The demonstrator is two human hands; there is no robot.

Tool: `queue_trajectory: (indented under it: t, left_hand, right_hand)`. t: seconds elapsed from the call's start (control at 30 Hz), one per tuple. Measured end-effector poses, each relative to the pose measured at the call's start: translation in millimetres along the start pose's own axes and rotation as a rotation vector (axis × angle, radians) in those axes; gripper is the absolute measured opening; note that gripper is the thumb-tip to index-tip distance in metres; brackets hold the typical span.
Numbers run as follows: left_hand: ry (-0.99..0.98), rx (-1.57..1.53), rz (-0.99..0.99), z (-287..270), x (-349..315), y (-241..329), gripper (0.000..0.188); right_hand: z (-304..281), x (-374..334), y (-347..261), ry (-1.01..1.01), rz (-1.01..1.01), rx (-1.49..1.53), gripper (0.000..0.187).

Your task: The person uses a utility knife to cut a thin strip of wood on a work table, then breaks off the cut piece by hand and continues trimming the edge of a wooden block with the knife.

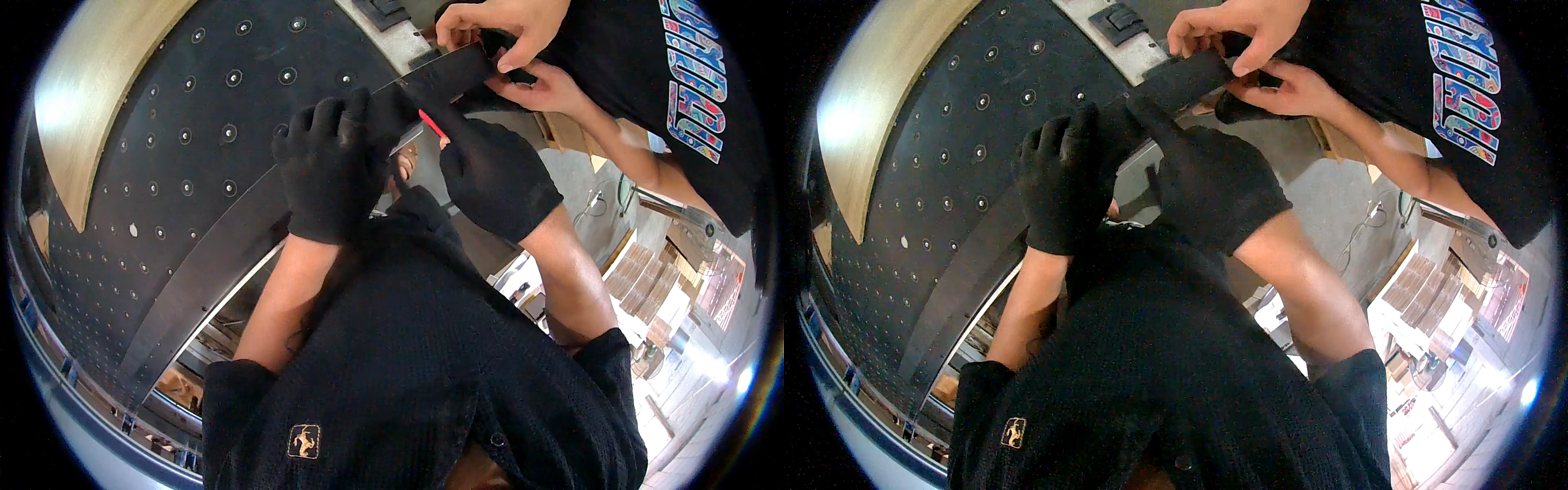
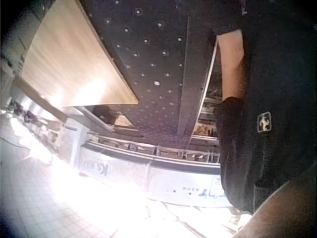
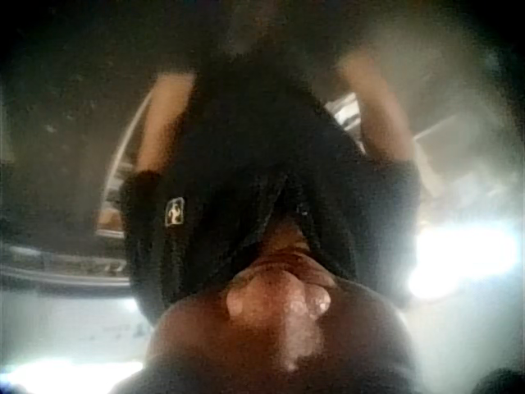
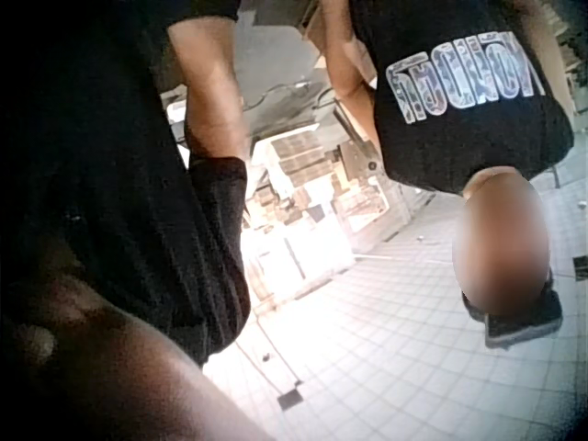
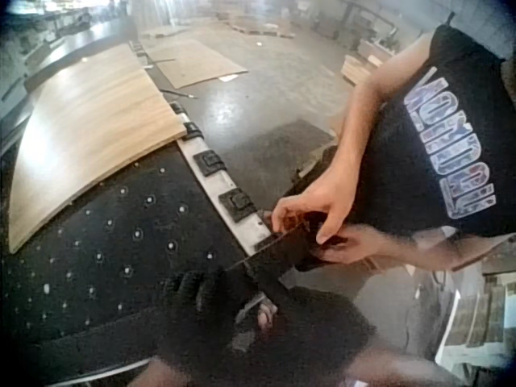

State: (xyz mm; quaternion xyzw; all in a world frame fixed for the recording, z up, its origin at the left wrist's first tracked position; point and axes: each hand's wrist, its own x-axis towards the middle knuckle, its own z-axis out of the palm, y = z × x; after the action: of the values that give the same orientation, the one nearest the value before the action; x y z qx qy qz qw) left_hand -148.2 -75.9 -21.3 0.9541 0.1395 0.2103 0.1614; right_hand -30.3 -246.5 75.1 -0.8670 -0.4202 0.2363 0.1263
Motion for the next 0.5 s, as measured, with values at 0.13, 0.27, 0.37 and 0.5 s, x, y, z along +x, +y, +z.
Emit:
queue_trajectory:
  t: [0.13,0.27,0.37,0.5]
  left_hand:
    - [-0.023,-0.022,-0.031,-2,1,1,0.057]
    - [-0.056,-0.014,-0.080,-5,2,5,0.058]
    - [-0.071,0.008,-0.072,-6,0,4,0.060]
    - [-0.071,-0.039,-0.029,6,2,-1,0.066]
  right_hand:
    - [3,0,3,-0.039,0.019,-0.069,0.078]
    - [-12,-10,-12,-0.172,0.124,-0.019,0.069]
    - [10,-57,6,-0.354,0.161,-0.113,0.056]
    - [50,-133,49,-0.511,0.532,-0.033,0.058]
